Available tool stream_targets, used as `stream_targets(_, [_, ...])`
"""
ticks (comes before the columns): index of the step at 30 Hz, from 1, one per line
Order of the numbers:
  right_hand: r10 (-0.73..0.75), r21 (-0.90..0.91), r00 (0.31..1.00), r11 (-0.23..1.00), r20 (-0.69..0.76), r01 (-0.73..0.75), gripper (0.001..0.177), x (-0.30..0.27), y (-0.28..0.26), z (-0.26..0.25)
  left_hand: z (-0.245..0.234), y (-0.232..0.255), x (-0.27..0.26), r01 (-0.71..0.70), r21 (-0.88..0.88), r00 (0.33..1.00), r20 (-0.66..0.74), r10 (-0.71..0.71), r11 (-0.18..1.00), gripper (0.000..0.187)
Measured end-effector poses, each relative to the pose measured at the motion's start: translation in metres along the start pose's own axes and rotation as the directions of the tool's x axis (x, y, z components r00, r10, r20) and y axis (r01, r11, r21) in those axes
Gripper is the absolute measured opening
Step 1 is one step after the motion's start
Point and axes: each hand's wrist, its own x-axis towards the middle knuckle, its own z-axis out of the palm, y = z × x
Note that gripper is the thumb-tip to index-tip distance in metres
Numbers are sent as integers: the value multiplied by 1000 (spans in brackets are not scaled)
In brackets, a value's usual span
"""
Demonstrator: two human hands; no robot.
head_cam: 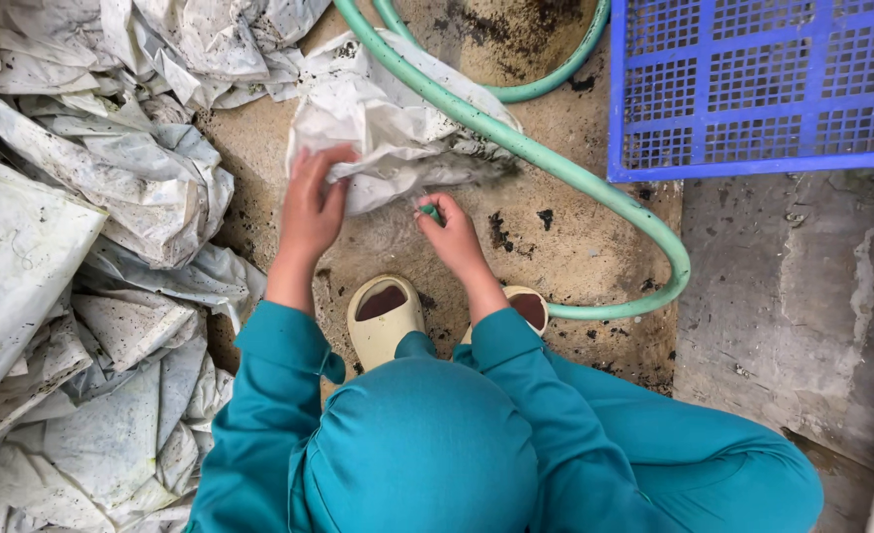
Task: The person sits on the floor and uses a green hose to spray water onto a white cloth. They rub the cloth with their hands to clean it, then shake it out and place it aside. The person repeats this process with another white cloth.
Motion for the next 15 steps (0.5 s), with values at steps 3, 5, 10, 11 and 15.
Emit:
stream_targets(3, [9,-12,1000,1000,-21,-9,18,-4,-6,0,-4,-11,5,-42,22,999,-31,42,999,26])
stream_targets(5, [4,-3,999,1000,-36,-4,17,-5,-8,-1,-13,32,17,-51,-2,998,-46,51,999,27])
stream_targets(10, [29,-50,998,998,-47,-32,19,-6,-8,-3,-33,85,28,-82,-84,994,-77,75,993,40])
stream_targets(11, [44,-27,998,999,-52,-45,18,-8,-12,-4,-35,79,28,-124,-82,980,-167,109,989,35])
stream_targets(15, [69,179,995,982,-77,-55,11,-10,-21,-3,-41,45,25,-132,-139,867,-496,46,982,17])
